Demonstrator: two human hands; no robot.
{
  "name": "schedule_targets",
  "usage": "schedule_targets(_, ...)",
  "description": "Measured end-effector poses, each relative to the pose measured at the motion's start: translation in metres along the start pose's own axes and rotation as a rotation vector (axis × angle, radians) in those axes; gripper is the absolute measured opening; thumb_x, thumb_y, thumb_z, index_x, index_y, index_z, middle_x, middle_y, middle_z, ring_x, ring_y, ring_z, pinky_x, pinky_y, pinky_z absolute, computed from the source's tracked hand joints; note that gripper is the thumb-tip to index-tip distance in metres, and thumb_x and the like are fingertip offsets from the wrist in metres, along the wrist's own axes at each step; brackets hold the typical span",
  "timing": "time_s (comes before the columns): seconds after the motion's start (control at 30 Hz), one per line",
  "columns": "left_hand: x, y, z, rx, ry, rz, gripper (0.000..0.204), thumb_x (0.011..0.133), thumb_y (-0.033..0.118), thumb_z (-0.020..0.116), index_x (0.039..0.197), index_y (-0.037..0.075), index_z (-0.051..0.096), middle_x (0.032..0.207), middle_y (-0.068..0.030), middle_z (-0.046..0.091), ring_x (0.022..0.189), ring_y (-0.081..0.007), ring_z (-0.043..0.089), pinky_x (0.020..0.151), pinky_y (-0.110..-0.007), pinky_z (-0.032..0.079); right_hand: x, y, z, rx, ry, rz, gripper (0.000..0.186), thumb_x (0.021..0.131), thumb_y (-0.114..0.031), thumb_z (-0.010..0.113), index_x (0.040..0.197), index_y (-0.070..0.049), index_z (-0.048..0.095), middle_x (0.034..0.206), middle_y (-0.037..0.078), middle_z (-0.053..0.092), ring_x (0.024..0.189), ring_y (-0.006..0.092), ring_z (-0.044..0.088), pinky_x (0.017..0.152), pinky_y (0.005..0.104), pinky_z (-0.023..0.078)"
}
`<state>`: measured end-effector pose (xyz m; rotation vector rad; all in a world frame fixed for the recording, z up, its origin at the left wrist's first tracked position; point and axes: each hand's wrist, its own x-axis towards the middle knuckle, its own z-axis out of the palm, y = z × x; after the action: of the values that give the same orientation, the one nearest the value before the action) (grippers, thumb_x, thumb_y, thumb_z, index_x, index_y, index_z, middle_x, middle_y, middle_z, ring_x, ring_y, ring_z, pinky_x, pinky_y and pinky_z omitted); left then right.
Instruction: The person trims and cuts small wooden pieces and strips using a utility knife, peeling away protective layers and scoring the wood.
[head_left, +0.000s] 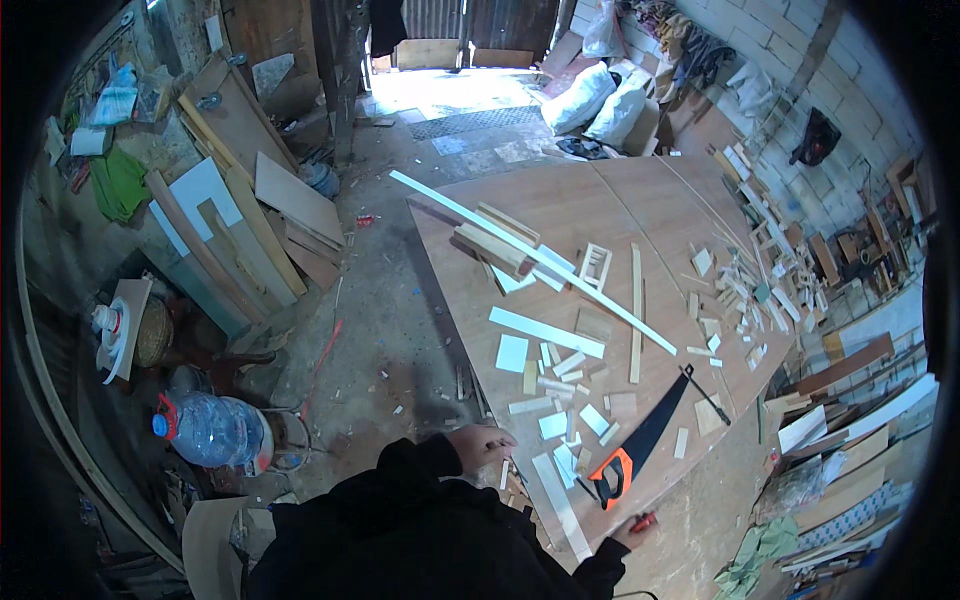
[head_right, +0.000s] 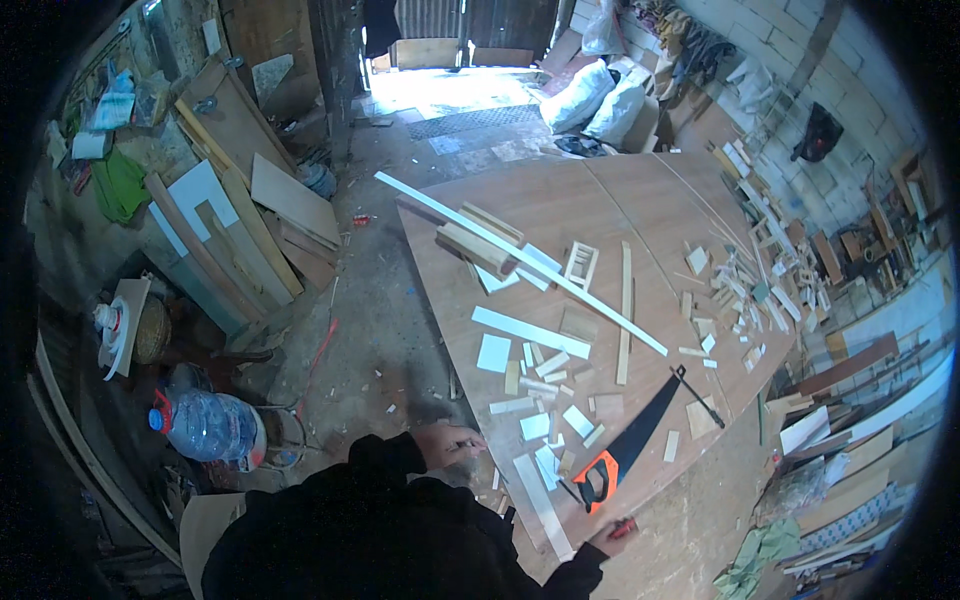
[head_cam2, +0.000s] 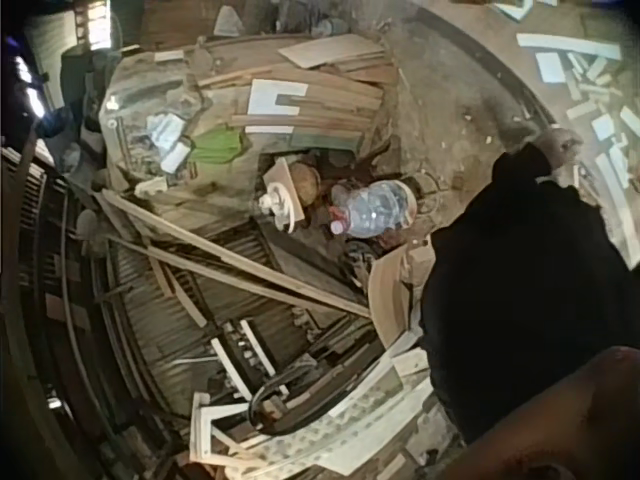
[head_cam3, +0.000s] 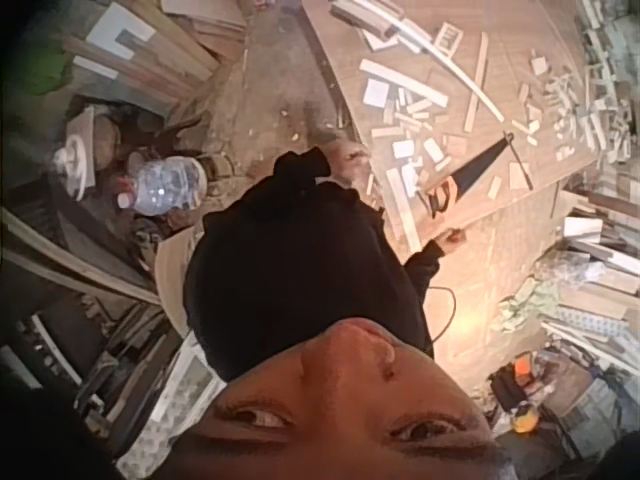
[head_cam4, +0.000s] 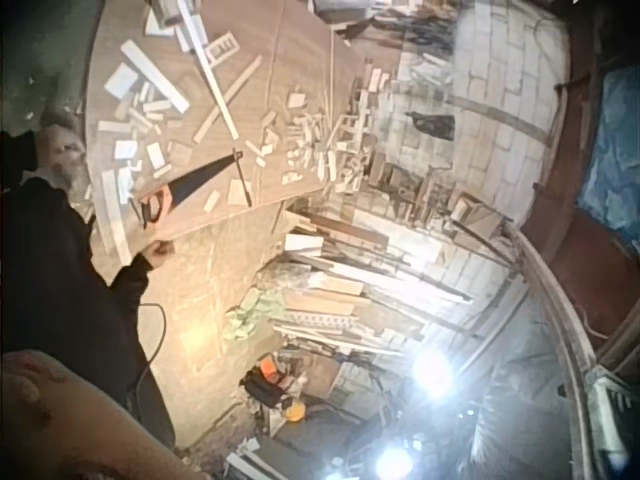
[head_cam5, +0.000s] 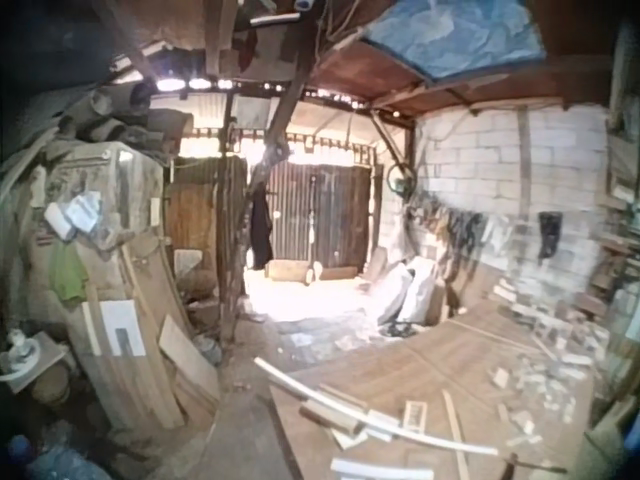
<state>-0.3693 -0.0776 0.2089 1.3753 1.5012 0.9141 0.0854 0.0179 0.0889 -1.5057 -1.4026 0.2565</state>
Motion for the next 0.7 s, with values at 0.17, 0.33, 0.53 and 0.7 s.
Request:
schedule_targets(0.17, 0.007, 0.003, -0.073, -0.036, 0.042, 0.017, 0.024, 0.094, 0.022, 0.063, 0.111, 0.006, 0.068, 0.109, -0.0105, 0.069, 0.099, -0.0215, 0.067, 0.083, -0.032, 0.052, -0.019, -0.162, 0.121, 0.21, -0.427, 0.09, 0.022, 0.088, -0.009, 0.067, 0.106, -0.002, 0.056, 0.085, 0.001, 0.049, 0.074, 0.0108, 0.046, 0.069, 0.0253, 0.042)
schedule_targets(0.33, -0.016, -0.006, -0.142, -0.128, 0.183, 0.156, 0.015, 0.089, 0.016, 0.068, 0.094, 0.002, 0.069, 0.107, -0.0117, 0.069, 0.101, -0.0228, 0.067, 0.085, -0.033, 0.052, -0.04, -0.258, 0.181, 0.362, -0.878, 0.047, 0.014, 0.093, -0.014, 0.062, 0.095, -0.005, 0.052, 0.078, -0.001, 0.045, 0.07, 0.0094, 0.044, 0.063, 0.0253, 0.039)
schedule_targets(0.53, -0.041, -0.017, -0.198, -0.153, 0.247, 0.131, 0.017, 0.091, 0.015, 0.067, 0.1, 0.001, 0.069, 0.11, -0.0139, 0.068, 0.108, -0.0236, 0.064, 0.091, -0.034, 0.05, -0.044, -0.26, 0.224, 0.323, -0.928, -0.029, 0.012, 0.095, -0.015, 0.061, 0.096, -0.006, 0.052, 0.074, -0.001, 0.046, 0.063, 0.0084, 0.045, 0.056, 0.025, 0.038)
schedule_targets(0.7, -0.047, 0.014, -0.23, -0.344, 0.32, 0.246, 0.015, 0.092, 0.014, 0.066, 0.1, 0.002, 0.07, 0.108, -0.0112, 0.068, 0.108, -0.0232, 0.064, 0.094, -0.036, 0.049, -0.038, -0.212, 0.253, 0.371, -0.865, 0.162, 0.019, 0.096, -0.018, 0.061, 0.107, -0.007, 0.052, 0.066, -0.004, 0.045, 0.046, 0.0045, 0.039, 0.039, 0.0218, 0.03)
